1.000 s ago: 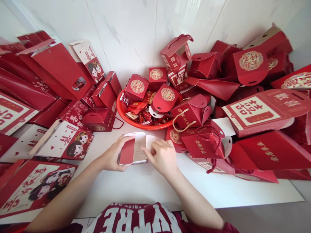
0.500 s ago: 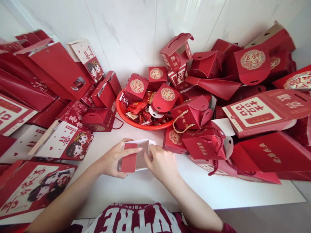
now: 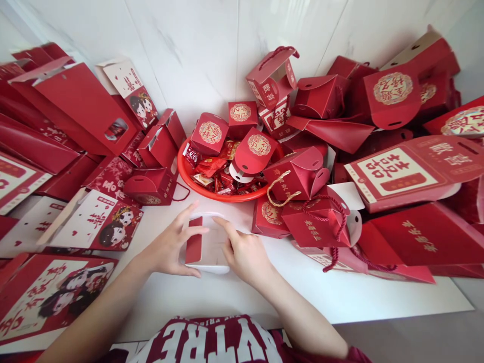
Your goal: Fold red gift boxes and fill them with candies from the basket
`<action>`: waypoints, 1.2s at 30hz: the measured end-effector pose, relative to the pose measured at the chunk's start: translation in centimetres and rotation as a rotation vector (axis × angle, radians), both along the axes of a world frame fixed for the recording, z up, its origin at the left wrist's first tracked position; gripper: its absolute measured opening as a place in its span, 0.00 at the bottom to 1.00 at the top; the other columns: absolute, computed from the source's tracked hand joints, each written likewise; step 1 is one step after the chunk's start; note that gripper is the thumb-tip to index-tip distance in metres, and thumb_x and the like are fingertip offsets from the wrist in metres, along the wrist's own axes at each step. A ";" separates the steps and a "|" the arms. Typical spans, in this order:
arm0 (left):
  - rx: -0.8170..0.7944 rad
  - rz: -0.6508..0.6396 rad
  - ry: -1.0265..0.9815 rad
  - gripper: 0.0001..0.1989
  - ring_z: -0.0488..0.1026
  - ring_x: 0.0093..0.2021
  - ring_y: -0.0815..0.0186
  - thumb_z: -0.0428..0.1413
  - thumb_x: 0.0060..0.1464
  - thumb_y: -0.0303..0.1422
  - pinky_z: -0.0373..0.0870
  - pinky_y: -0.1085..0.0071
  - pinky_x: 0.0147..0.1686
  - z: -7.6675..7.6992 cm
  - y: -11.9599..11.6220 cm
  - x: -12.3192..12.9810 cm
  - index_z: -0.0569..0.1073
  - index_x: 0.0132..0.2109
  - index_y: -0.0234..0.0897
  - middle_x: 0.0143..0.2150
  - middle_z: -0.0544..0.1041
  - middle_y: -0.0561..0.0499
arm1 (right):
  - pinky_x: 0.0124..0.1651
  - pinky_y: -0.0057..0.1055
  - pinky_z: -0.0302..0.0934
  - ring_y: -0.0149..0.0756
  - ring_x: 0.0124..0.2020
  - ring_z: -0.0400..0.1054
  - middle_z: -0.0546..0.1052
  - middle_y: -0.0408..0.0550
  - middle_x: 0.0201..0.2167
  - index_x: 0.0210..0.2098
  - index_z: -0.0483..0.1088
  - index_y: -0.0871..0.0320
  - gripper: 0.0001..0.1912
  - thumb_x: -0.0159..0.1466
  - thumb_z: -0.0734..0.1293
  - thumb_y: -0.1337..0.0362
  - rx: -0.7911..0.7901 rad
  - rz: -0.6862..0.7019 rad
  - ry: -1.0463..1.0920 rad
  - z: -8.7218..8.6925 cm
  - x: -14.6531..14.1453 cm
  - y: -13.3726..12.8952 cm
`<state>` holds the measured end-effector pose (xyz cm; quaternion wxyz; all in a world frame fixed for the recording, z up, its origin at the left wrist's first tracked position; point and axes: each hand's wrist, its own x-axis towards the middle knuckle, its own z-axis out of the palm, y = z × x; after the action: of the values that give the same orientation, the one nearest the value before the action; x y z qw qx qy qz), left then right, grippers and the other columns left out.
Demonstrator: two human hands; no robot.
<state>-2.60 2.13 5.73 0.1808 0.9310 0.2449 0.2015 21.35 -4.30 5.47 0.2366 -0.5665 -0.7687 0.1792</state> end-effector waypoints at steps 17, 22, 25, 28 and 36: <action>-0.014 0.104 0.108 0.40 0.58 0.69 0.51 0.58 0.58 0.40 0.58 0.52 0.67 3.1 -0.7 -1.3 0.50 0.72 0.40 0.71 0.57 0.42 | 0.25 0.27 0.58 0.33 0.18 0.62 0.70 0.37 0.20 0.71 0.43 0.63 0.39 0.62 0.56 0.68 -0.058 -0.041 0.066 -0.8 0.0 0.4; -0.268 0.074 0.255 0.44 0.43 0.73 0.49 0.52 0.64 0.42 0.54 0.52 0.68 2.8 -1.0 -2.3 0.29 0.72 0.45 0.75 0.37 0.43 | 0.26 0.28 0.59 0.33 0.17 0.62 0.69 0.37 0.19 0.71 0.45 0.62 0.38 0.62 0.56 0.67 -0.057 -0.057 0.083 -1.0 -0.3 0.5; -0.355 0.062 0.235 0.42 0.40 0.73 0.48 0.49 0.66 0.41 0.51 0.47 0.68 1.9 -1.1 -2.0 0.25 0.71 0.47 0.75 0.36 0.43 | 0.27 0.28 0.61 0.33 0.18 0.63 0.69 0.37 0.20 0.71 0.46 0.63 0.37 0.63 0.57 0.66 -0.076 -0.079 0.156 -1.3 -0.6 0.4; -0.362 0.124 0.147 0.59 0.33 0.73 0.40 0.59 0.55 0.49 0.44 0.38 0.67 0.9 -1.2 -0.7 0.19 0.70 0.44 0.75 0.31 0.35 | 0.29 0.28 0.62 0.32 0.19 0.64 0.70 0.37 0.21 0.70 0.49 0.62 0.36 0.63 0.57 0.66 -0.083 -0.070 0.241 -1.7 -0.6 0.4; -0.359 0.104 -0.038 0.67 0.38 0.73 0.41 0.67 0.43 0.50 0.44 0.40 0.67 -1.1 -0.5 0.9 0.26 0.72 0.45 0.74 0.36 0.36 | 0.29 0.26 0.58 0.31 0.19 0.63 0.68 0.36 0.19 0.62 0.62 0.60 0.28 0.63 0.60 0.65 -0.106 -0.096 0.306 -1.3 -0.3 0.8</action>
<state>-1.73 1.60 4.62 0.3378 0.8659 0.3212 0.1814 21.08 -3.49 4.14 0.3287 -0.5803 -0.6854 0.2923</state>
